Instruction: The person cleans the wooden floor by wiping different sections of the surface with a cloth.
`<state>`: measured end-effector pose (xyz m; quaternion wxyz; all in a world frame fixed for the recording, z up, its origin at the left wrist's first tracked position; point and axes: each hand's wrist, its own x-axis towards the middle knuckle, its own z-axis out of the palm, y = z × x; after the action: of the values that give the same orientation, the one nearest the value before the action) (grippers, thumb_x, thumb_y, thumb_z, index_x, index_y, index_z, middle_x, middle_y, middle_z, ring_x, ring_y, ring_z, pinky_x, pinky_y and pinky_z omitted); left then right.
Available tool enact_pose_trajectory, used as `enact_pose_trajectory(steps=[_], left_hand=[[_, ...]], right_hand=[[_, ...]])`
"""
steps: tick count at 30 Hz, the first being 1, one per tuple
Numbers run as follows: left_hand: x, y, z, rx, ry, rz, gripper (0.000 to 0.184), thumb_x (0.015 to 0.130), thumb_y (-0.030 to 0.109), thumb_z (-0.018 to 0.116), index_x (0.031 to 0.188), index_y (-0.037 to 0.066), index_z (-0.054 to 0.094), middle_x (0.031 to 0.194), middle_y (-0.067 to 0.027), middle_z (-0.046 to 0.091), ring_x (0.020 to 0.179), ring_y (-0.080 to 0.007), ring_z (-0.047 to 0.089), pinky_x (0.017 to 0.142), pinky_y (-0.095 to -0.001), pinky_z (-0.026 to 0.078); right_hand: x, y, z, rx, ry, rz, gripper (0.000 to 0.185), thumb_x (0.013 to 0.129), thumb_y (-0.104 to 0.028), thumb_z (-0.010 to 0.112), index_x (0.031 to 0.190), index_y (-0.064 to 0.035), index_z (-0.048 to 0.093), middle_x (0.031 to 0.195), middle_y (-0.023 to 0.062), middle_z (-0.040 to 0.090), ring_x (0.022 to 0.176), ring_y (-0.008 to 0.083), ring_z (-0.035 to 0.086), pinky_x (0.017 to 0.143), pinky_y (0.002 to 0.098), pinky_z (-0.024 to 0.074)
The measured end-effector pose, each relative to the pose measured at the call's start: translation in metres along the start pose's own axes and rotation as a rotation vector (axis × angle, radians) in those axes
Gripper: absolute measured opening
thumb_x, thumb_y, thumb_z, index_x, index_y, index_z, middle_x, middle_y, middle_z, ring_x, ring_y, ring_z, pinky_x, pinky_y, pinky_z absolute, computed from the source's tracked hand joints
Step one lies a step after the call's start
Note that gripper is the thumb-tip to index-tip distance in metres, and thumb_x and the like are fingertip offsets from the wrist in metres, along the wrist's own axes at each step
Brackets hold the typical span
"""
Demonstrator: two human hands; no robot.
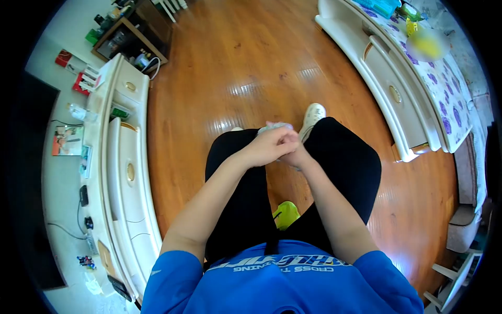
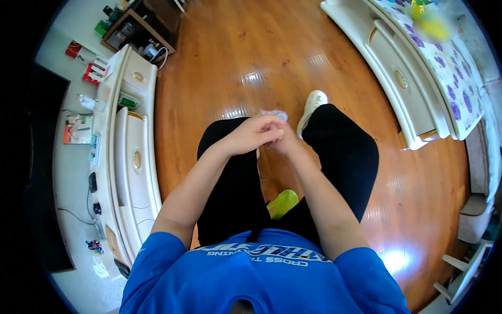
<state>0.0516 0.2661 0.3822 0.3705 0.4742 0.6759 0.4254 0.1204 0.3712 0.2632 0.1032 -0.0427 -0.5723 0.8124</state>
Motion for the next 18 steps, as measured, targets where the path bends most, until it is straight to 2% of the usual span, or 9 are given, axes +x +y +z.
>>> enact_pose_trajectory(steps=[1, 2, 6, 9, 11, 13, 15, 16, 18], left_hand=[[0.011, 0.007, -0.004, -0.019, -0.007, 0.010, 0.027, 0.093, 0.020, 0.059, 0.115, 0.005, 0.057, 0.087, -0.0017, 0.061, 0.079, -0.0099, 0.056, 0.070, -0.0245, 0.046], [0.021, 0.013, -0.008, 0.062, -0.078, 0.033, 0.028, 0.093, 0.020, 0.059, 0.115, 0.004, 0.057, 0.087, -0.0025, 0.061, 0.080, -0.0110, 0.056, 0.071, -0.0256, 0.046], [0.057, 0.007, -0.036, 0.119, -0.323, 0.079, 0.028, 0.094, 0.022, 0.057, 0.114, 0.002, 0.056, 0.087, -0.0049, 0.059, 0.084, -0.0134, 0.056, 0.075, -0.0282, 0.046], [0.082, -0.025, -0.063, 0.041, -0.536, 0.048, 0.034, 0.095, 0.027, 0.057, 0.119, 0.003, 0.056, 0.099, -0.0078, 0.061, 0.092, -0.0159, 0.057, 0.082, -0.0295, 0.046], [0.101, -0.061, -0.072, -0.020, -0.714, -0.033, 0.039, 0.095, 0.031, 0.056, 0.123, 0.003, 0.055, 0.111, -0.0102, 0.061, 0.102, -0.0182, 0.056, 0.090, -0.0307, 0.044], [0.114, -0.106, -0.068, -0.140, -0.712, -0.090, 0.040, 0.096, 0.030, 0.055, 0.125, 0.003, 0.053, 0.111, -0.0083, 0.061, 0.103, -0.0175, 0.056, 0.091, -0.0308, 0.044], [0.123, -0.161, -0.058, -0.283, -0.743, -0.112, 0.040, 0.097, 0.030, 0.054, 0.127, 0.004, 0.052, 0.113, -0.0071, 0.060, 0.105, -0.0156, 0.054, 0.093, -0.0300, 0.043], [0.126, -0.182, -0.064, -0.336, -0.865, -0.254, 0.039, 0.098, 0.030, 0.053, 0.127, 0.004, 0.052, 0.117, -0.0077, 0.059, 0.109, -0.0150, 0.052, 0.096, -0.0296, 0.041], [0.118, -0.209, -0.084, -0.381, -0.774, -0.310, 0.040, 0.099, 0.030, 0.051, 0.129, 0.005, 0.050, 0.124, -0.0082, 0.056, 0.116, -0.0154, 0.049, 0.100, -0.0304, 0.040]], right_hand=[[0.000, -0.017, -0.005, -0.067, 0.050, 0.024, 0.033, 0.083, 0.000, 0.065, 0.114, -0.0069, 0.054, 0.100, 0.0013, 0.060, 0.092, 0.0129, 0.059, 0.075, 0.0289, 0.0501], [-0.004, -0.030, -0.005, -0.232, 0.110, -0.165, 0.036, 0.082, 0.001, 0.067, 0.114, -0.0069, 0.054, 0.100, 0.0014, 0.060, 0.091, 0.0138, 0.059, 0.076, 0.0292, 0.0496], [0.007, -0.045, -0.023, -0.232, 0.202, -0.074, 0.035, 0.077, 0.001, 0.069, 0.109, -0.0043, 0.057, 0.095, 0.0032, 0.060, 0.087, 0.0147, 0.058, 0.073, 0.0303, 0.0480], [0.017, -0.022, -0.039, -0.555, 0.263, -0.120, 0.032, 0.070, 0.000, 0.069, 0.100, -0.0013, 0.058, 0.090, 0.0072, 0.055, 0.082, 0.0171, 0.056, 0.072, 0.0289, 0.0462], [0.023, 0.004, -0.044, -0.551, 0.346, -0.010, 0.031, 0.069, -0.002, 0.071, 0.099, -0.0028, 0.060, 0.095, 0.0116, 0.058, 0.087, 0.0265, 0.058, 0.077, 0.0341, 0.0471], [0.023, 0.061, -0.061, -0.442, 0.387, 0.135, 0.032, 0.069, -0.002, 0.072, 0.099, -0.0039, 0.063, 0.104, 0.0145, 0.059, 0.096, 0.0313, 0.058, 0.085, 0.0373, 0.0464], [0.017, 0.088, -0.073, -0.663, 0.274, 0.126, 0.036, 0.065, 0.000, 0.073, 0.100, -0.0077, 0.066, 0.115, 0.0144, 0.057, 0.111, 0.0365, 0.051, 0.096, 0.0422, 0.0424], [0.008, 0.104, -0.080, -0.878, 0.211, 0.177, 0.034, 0.067, -0.003, 0.072, 0.100, -0.0102, 0.067, 0.117, 0.0122, 0.057, 0.114, 0.0374, 0.049, 0.097, 0.0437, 0.0415], [-0.022, 0.150, -0.103, -1.081, 0.129, 0.222, 0.032, 0.069, -0.005, 0.071, 0.100, -0.0127, 0.068, 0.120, 0.0100, 0.056, 0.118, 0.0383, 0.046, 0.098, 0.0452, 0.0407]])
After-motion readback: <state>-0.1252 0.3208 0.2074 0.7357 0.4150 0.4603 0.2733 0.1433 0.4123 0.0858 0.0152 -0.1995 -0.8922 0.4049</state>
